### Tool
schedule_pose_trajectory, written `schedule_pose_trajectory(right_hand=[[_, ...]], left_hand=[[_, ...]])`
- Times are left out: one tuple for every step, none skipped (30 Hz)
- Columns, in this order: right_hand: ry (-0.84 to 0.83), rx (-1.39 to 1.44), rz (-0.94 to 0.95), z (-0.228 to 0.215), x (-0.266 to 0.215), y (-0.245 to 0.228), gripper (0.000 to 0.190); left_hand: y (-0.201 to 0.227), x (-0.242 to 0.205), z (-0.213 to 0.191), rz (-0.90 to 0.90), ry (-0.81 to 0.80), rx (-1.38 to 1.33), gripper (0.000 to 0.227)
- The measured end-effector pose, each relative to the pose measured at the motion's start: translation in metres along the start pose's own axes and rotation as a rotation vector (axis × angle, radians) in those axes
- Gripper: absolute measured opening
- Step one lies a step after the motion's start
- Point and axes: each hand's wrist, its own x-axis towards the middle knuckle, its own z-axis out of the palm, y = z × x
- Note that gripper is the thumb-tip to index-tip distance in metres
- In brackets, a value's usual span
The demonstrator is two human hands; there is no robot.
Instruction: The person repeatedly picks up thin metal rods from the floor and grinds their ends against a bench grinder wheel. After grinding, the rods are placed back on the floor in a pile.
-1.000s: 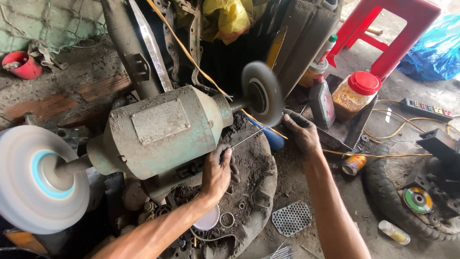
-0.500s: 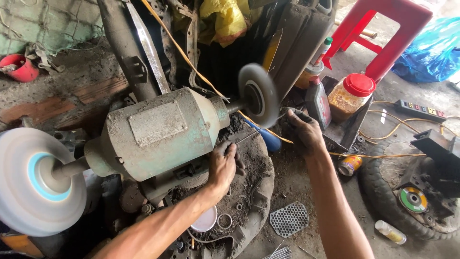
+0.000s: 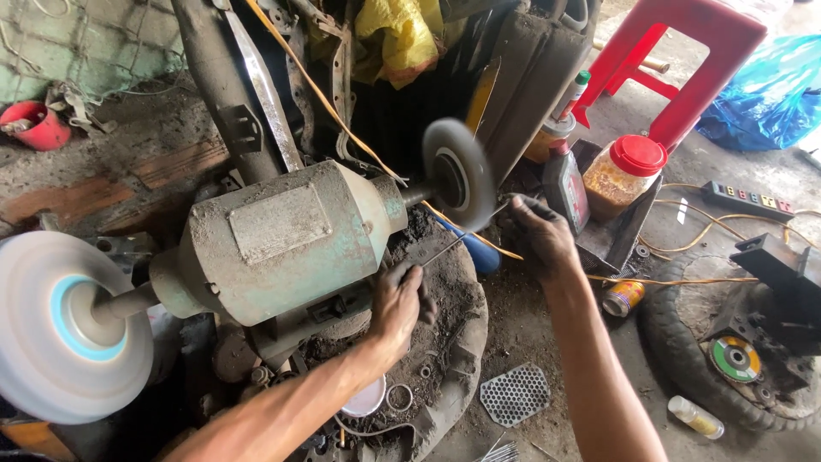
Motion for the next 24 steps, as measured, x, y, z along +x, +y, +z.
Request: schedule_pose_trajectory(right_hand=[[-0.002,0.000,0.000,0.001,0.000,0.005,0.038],[0.000,-0.006,0.004,0.002,0.000,0.011,0.038],[0.003,-0.012,0.007,0.002,0.000,0.016,0.038],[0.002,-0.012,0.007,0.006,-0.001,0.018,0.038],[-0.010,0.000,0.014,0.009,-0.003,0.020,0.037],[-0.021,0.013,0.022,0.013,-0.004,0.023,0.036],[-0.021,0.013,0.020,0.014,-0.011,0.021,0.036],[-0.089,0.070,0.065,0.015,-0.018,0.020,0.028],[-0.156,0.128,0.110,0.016,-0.025,0.019,0.020],[-0.154,0.128,0.109,0.017,-0.029,0.020,0.020],[-0.177,0.123,0.117,0.018,-0.033,0.021,0.016],[-0.199,0.118,0.126,0.020,-0.037,0.022,0.013],[-0.200,0.117,0.126,0.020,-0.038,0.027,0.013],[-0.200,0.115,0.129,0.020,-0.038,0.033,0.016],[-0.199,0.115,0.132,0.020,-0.039,0.038,0.019],[-0.200,0.115,0.132,0.020,-0.042,0.042,0.019],[-0.169,0.137,0.141,0.021,-0.046,0.046,0.019],[-0.137,0.160,0.150,0.022,-0.050,0.050,0.018],[-0.138,0.157,0.150,0.034,-0.073,0.038,0.018],[-0.150,-0.045,0.167,0.047,-0.096,0.025,0.037],[-0.159,-0.245,0.180,0.059,-0.119,0.012,0.056],[-0.159,-0.246,0.178,0.056,-0.121,0.018,0.056],[-0.218,-0.177,0.185,0.051,-0.124,0.025,0.059],[-0.277,-0.107,0.191,0.045,-0.127,0.031,0.063]], left_hand=[[0.000,-0.006,-0.004,0.001,0.002,0.000,0.026],[-0.001,-0.011,-0.008,-0.020,0.010,-0.028,0.025],[-0.001,-0.017,-0.012,-0.041,0.018,-0.055,0.025],[0.003,-0.023,-0.014,-0.041,0.019,-0.056,0.025],[0.007,-0.029,-0.016,-0.050,0.039,-0.038,0.025],[0.011,-0.034,-0.019,-0.059,0.059,-0.021,0.025],[-0.001,-0.032,-0.027,-0.059,0.058,-0.021,0.025],[-0.014,-0.031,-0.036,-0.026,0.031,-0.058,0.023],[-0.026,-0.029,-0.044,0.006,0.002,-0.095,0.022],[-0.026,-0.031,-0.047,0.005,0.000,-0.095,0.022],[-0.025,-0.034,-0.050,-0.027,0.020,-0.100,0.022],[-0.025,-0.036,-0.053,-0.060,0.039,-0.104,0.022],[-0.027,-0.037,-0.055,-0.059,0.040,-0.105,0.022],[-0.030,-0.038,-0.057,-0.042,0.040,-0.095,0.020],[-0.031,-0.039,-0.059,-0.025,0.040,-0.083,0.018],[-0.030,-0.040,-0.057,-0.024,0.040,-0.083,0.018],[-0.029,-0.042,-0.056,0.000,0.031,-0.066,0.019],[-0.028,-0.044,-0.055,0.024,0.022,-0.050,0.020],[-0.026,-0.046,-0.054,0.025,0.023,-0.053,0.020],[-0.024,-0.049,-0.052,0.017,0.022,-0.009,0.020],[-0.023,-0.051,-0.050,0.010,0.018,0.036,0.023],[-0.023,-0.051,-0.050,0.012,0.016,0.035,0.023],[-0.025,-0.052,-0.050,0.072,0.002,0.095,0.021],[-0.027,-0.053,-0.048,0.133,-0.012,0.155,0.019]])
